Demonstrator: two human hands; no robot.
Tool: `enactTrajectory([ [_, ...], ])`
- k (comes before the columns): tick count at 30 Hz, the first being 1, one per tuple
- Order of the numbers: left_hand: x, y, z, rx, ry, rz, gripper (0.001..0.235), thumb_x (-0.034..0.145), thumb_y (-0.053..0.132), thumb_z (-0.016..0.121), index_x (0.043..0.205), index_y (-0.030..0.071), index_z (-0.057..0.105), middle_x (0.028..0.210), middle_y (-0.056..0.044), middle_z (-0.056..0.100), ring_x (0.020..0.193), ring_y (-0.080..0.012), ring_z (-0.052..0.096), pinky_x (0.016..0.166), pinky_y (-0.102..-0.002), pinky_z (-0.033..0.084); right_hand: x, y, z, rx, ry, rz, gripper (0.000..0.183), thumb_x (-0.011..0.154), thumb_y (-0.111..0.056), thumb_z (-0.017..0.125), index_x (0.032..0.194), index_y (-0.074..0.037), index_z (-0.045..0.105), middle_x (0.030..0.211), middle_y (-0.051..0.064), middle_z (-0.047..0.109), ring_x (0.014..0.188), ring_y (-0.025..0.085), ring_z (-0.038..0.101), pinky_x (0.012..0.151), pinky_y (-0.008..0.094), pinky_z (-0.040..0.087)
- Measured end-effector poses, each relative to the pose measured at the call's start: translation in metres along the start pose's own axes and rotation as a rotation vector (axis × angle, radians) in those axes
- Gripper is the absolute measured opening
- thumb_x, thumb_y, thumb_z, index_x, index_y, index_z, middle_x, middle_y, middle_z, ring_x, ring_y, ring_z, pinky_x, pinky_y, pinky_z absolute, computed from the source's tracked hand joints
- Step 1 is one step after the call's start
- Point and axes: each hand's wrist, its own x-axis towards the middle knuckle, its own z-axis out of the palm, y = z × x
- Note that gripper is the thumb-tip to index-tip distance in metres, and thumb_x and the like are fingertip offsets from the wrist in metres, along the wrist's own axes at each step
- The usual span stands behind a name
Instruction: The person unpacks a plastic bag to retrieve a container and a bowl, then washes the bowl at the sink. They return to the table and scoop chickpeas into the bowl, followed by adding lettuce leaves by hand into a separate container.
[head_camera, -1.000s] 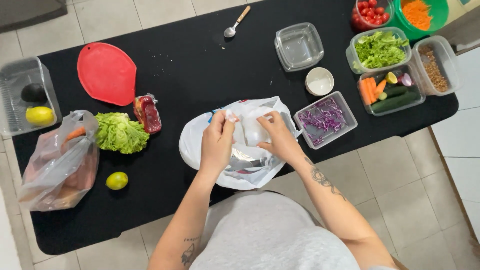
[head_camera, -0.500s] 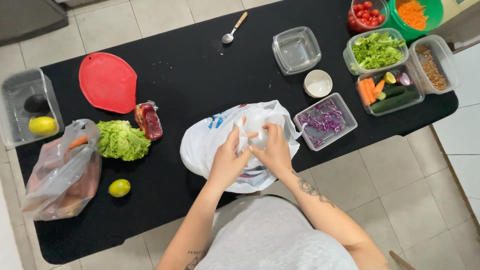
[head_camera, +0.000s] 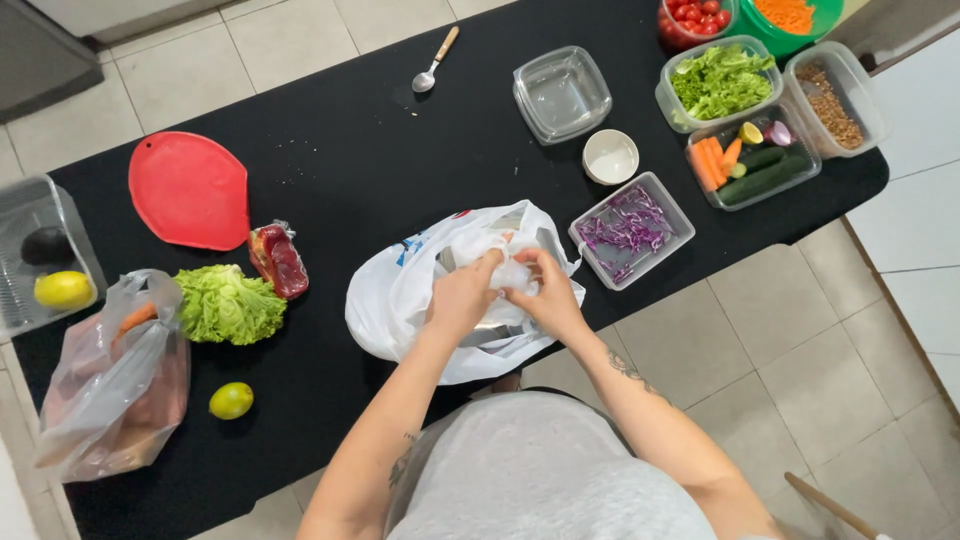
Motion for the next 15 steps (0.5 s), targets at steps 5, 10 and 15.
enactTrajectory([
  [5, 0.004, -0.007, 0.015, 0.053, 0.056, 0.032, 0.056, 0.077, 0.019, 0.07, 0.122, 0.021, 0.037, 0.112, -0.002, 0.062, 0.084, -0.0297, 0.066, 0.07, -0.044, 0.055, -0.001, -0.006, -0.003, -0.008, -0.014, -0.005, 0.056, 0.062, -0.015, 0.081, 0.111, -0.011, 0.055, 0.113, 0.009, 0.061, 0.107, 0.027, 0.057, 0.09, 0.034, 0.044],
  [10, 0.006, -0.02, 0.036, 0.069, 0.179, 0.125, 0.035, 0.074, 0.025, 0.071, 0.105, 0.023, 0.055, 0.107, 0.005, 0.064, 0.077, -0.0279, 0.067, 0.063, -0.04, 0.055, -0.001, -0.007, -0.009, 0.022, -0.017, -0.018, 0.056, 0.062, -0.011, 0.081, 0.112, -0.012, 0.054, 0.112, 0.006, 0.061, 0.107, 0.024, 0.057, 0.089, 0.032, 0.044],
  [15, 0.009, -0.023, 0.038, 0.022, 0.249, 0.125, 0.036, 0.071, 0.026, 0.074, 0.103, 0.022, 0.058, 0.105, 0.003, 0.063, 0.075, -0.0287, 0.067, 0.062, -0.04, 0.055, 0.001, -0.004, -0.019, 0.081, -0.067, 0.006, 0.056, 0.063, -0.005, 0.078, 0.112, -0.012, 0.054, 0.113, 0.005, 0.061, 0.11, 0.023, 0.055, 0.09, 0.034, 0.043],
])
